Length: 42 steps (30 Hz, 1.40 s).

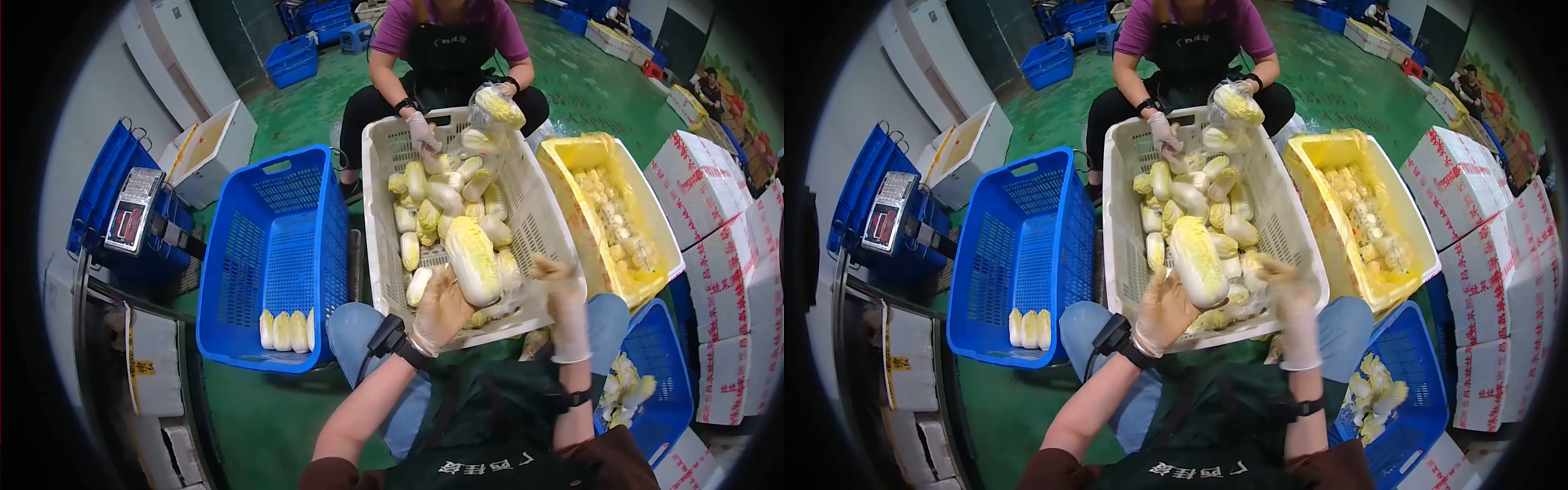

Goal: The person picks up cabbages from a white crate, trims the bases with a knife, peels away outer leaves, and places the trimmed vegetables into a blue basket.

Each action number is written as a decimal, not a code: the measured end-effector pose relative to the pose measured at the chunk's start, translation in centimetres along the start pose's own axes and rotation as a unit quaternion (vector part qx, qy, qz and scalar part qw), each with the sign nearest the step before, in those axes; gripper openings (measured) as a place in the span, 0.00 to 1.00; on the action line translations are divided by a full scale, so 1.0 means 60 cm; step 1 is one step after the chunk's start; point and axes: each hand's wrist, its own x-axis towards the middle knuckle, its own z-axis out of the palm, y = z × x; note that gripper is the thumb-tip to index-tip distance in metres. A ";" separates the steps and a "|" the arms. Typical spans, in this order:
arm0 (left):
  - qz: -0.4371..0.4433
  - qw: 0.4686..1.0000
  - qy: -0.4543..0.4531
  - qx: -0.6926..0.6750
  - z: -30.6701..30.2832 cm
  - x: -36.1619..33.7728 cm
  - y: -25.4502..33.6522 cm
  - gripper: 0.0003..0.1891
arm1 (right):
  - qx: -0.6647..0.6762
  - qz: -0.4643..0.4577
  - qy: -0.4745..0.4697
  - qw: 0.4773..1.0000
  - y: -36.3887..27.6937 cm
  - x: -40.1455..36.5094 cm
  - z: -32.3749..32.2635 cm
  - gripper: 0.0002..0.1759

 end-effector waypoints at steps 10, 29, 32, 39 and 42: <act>-0.024 0.971 0.058 0.229 0.007 -0.006 0.012 0.35 | 0.100 0.033 -0.059 0.993 -0.002 -0.061 0.085 0.30; 0.123 0.836 0.103 0.525 -0.038 -0.008 -0.009 0.43 | -0.290 -0.253 0.055 0.921 -0.024 -0.030 0.099 0.15; 0.124 0.857 0.079 0.494 -0.036 -0.006 -0.011 0.42 | -0.210 -0.197 0.100 0.952 0.018 -0.016 0.077 0.12; 0.107 0.969 0.139 0.176 0.010 -0.011 0.000 0.44 | 0.192 0.023 0.202 0.960 0.024 -0.032 0.070 0.18; 0.091 0.988 0.111 0.055 -0.003 -0.009 0.002 0.38 | 0.314 -0.029 0.201 0.927 0.008 -0.029 0.065 0.17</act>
